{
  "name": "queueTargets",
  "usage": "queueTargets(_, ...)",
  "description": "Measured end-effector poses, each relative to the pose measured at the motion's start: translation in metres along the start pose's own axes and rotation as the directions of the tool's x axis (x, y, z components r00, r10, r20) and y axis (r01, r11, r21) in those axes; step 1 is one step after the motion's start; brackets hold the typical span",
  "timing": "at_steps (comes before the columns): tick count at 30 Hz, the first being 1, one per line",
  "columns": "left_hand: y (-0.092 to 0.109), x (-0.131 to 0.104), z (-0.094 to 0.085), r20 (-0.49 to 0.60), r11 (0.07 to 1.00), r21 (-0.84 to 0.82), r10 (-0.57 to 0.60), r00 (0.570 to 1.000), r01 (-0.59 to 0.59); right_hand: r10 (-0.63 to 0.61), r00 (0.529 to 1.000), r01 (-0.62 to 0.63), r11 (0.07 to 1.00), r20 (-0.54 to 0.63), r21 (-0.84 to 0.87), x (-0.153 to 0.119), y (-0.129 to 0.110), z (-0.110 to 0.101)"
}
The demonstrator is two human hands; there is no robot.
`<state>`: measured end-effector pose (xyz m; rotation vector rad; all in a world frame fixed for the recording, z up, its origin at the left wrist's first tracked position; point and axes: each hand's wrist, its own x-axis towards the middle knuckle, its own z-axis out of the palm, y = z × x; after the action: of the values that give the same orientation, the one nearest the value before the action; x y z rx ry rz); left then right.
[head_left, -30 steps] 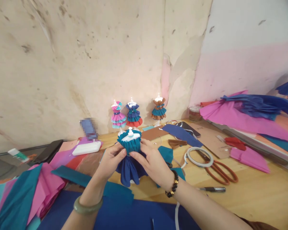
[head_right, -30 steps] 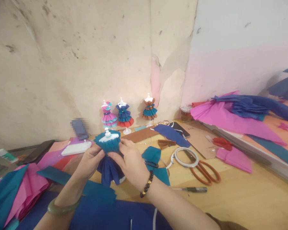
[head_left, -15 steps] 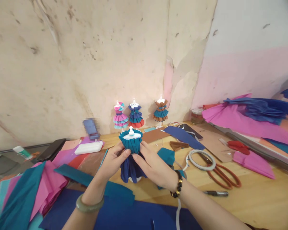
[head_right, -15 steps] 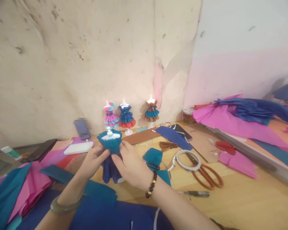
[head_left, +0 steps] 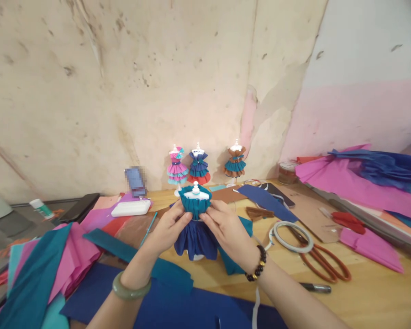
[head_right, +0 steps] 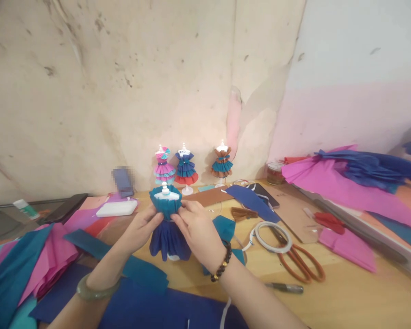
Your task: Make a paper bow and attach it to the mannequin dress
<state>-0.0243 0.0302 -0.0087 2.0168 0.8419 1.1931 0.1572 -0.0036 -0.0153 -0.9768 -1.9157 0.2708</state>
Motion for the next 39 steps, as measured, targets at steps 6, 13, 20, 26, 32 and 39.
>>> queueTargets(6,0.009,-0.002,0.007,0.006,0.976,0.177,0.125,0.992,-0.124,-0.022,0.999,0.027,0.978,0.029,-0.208,-0.002,-0.009,0.0)
queueTargets(13,0.011,-0.003,0.01,0.029,0.953,0.252,0.165,0.986,-0.167,-0.051,0.996,0.056,0.996,0.075,-0.073,0.0,0.003,-0.001)
queueTargets(20,0.01,-0.012,0.029,-0.03,0.851,0.513,0.15,0.988,-0.113,-0.023,1.0,0.02,0.985,-0.015,-0.172,-0.006,0.001,0.013)
queueTargets(26,0.006,-0.014,0.038,-0.087,0.831,0.55,0.16,0.983,-0.087,-0.032,0.999,0.03,0.996,-0.023,-0.086,-0.004,-0.005,0.016)
queueTargets(32,0.0,-0.015,0.035,-0.099,0.865,0.495,0.141,0.985,-0.074,-0.016,0.999,0.017,0.999,0.028,-0.041,-0.005,0.004,0.012)
queueTargets(39,0.006,-0.017,0.042,-0.108,0.826,0.564,0.076,0.991,-0.002,0.035,0.998,-0.035,0.999,-0.061,-0.011,-0.004,-0.005,0.021)
